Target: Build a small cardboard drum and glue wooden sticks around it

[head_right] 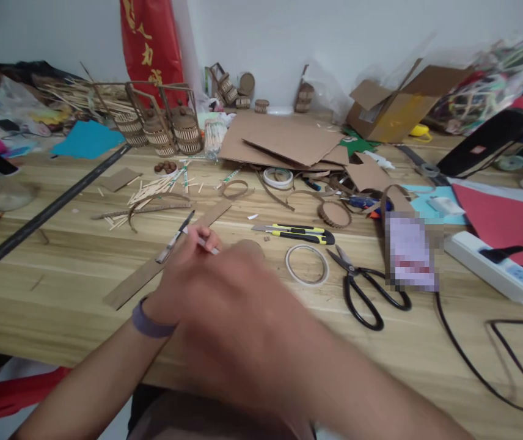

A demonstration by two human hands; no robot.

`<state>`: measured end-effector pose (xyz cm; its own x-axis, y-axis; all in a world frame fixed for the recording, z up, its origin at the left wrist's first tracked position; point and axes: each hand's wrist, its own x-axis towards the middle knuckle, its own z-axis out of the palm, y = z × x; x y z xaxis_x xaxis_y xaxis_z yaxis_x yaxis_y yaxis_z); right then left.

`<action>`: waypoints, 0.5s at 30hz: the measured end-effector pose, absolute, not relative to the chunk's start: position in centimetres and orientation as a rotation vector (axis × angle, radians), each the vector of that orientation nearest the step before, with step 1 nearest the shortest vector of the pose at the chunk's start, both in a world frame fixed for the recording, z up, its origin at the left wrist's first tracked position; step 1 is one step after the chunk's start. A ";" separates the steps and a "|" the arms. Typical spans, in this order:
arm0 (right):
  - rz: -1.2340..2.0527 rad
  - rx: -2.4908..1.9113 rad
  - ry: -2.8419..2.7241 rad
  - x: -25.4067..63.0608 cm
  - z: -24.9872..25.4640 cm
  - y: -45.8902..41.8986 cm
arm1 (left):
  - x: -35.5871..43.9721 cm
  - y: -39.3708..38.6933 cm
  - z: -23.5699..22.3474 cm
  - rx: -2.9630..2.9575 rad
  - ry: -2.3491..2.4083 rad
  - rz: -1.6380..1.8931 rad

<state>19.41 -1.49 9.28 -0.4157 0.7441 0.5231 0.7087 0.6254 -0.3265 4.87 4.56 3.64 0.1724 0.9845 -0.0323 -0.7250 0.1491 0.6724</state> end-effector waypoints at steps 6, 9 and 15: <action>0.776 -1.410 -2.178 20.9 7.9 3.9 | 5.6 3.4 3.1 0.990 0.585 1.336; 0.844 -1.452 -2.152 21.5 7.4 3.5 | 5.2 3.4 3.2 1.045 0.592 1.303; 0.851 -1.621 -2.189 27.0 7.0 3.0 | 3.8 4.6 3.6 0.914 0.640 1.352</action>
